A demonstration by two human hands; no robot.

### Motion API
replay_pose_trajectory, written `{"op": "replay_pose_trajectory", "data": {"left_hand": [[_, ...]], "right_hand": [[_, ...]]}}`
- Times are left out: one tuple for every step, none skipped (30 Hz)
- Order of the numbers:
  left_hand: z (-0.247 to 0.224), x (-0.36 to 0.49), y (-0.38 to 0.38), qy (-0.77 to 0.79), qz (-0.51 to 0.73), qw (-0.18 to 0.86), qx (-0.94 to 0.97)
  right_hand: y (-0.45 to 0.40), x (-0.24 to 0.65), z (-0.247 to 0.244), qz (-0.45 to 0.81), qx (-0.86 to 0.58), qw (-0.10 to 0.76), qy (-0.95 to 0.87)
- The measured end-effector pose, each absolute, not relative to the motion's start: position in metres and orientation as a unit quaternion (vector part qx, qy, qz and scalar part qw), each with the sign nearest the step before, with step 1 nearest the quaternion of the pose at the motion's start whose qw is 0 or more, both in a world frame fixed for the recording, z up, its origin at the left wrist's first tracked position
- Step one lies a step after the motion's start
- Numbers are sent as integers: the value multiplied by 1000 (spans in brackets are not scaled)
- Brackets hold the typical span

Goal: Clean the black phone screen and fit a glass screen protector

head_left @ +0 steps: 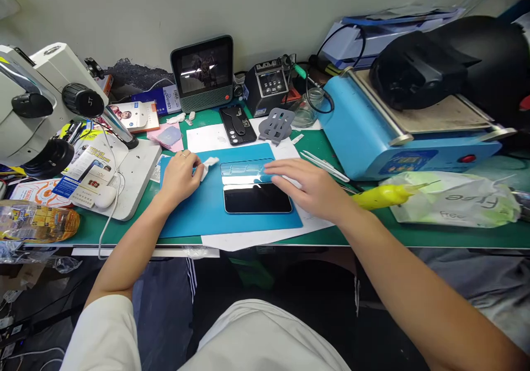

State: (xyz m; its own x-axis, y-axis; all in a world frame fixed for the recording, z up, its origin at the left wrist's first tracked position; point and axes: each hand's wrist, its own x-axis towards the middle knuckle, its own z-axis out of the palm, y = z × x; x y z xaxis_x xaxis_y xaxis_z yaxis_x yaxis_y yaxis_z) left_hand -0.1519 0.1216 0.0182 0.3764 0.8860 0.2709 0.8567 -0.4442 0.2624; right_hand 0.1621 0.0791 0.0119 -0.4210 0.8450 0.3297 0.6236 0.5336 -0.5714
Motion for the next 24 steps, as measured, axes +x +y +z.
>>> {"op": "replay_pose_trajectory", "data": {"left_hand": [[21,-152,121,525,197,36,827],[23,-152,119,521,202,36,829],[26,-151,117,512,203,37,834],[28,-150,115,499,199,42,843],[30,-147,112,480,190,49,855],[33,-145,109,457,176,60,870],[35,-141,105,432,160,71,885],[36,-137,101,407,139,81,899],[38,-133,96,385,117,89,911],[39,-129,90,368,95,95,920],[40,-125,85,357,76,98,926],[40,-121,79,350,60,99,930],[40,-118,73,347,48,97,931],[39,-116,66,347,42,95,932],[37,-113,60,351,42,91,931],[34,-112,54,356,46,85,929],[31,-110,48,362,50,78,927],[27,-108,41,371,53,71,924],[24,-106,35,378,53,63,922],[20,-104,29,385,45,60,920],[18,-101,23,395,36,57,916],[16,-98,18,405,25,55,912],[15,-94,13,418,17,53,907],[15,-90,9,432,14,48,900]], "right_hand": [[65,169,6,187,-449,330,-809],[53,174,-1,186,-456,360,-792],[42,179,-7,185,-466,383,-776],[33,184,-12,180,-474,401,-763],[25,187,-17,178,-482,415,-751],[20,189,-21,177,-488,426,-741],[15,190,-24,175,-493,434,-734],[13,191,-26,177,-496,438,-729],[11,192,-27,179,-496,441,-726],[10,192,-28,182,-494,442,-726],[9,192,-28,186,-492,442,-727],[9,192,-27,189,-488,444,-728],[9,192,-27,192,-486,444,-728],[9,192,-26,195,-485,444,-727],[9,193,-26,197,-487,444,-726],[9,193,-26,201,-489,441,-725],[9,193,-26,204,-493,439,-723],[9,194,-26,206,-496,436,-723],[9,194,-27,209,-497,432,-723],[9,194,-27,211,-496,427,-726],[9,194,-28,214,-495,420,-730],[9,194,-28,215,-495,412,-734],[10,194,-29,216,-495,403,-739],[10,194,-30,215,-496,393,-744]]}}
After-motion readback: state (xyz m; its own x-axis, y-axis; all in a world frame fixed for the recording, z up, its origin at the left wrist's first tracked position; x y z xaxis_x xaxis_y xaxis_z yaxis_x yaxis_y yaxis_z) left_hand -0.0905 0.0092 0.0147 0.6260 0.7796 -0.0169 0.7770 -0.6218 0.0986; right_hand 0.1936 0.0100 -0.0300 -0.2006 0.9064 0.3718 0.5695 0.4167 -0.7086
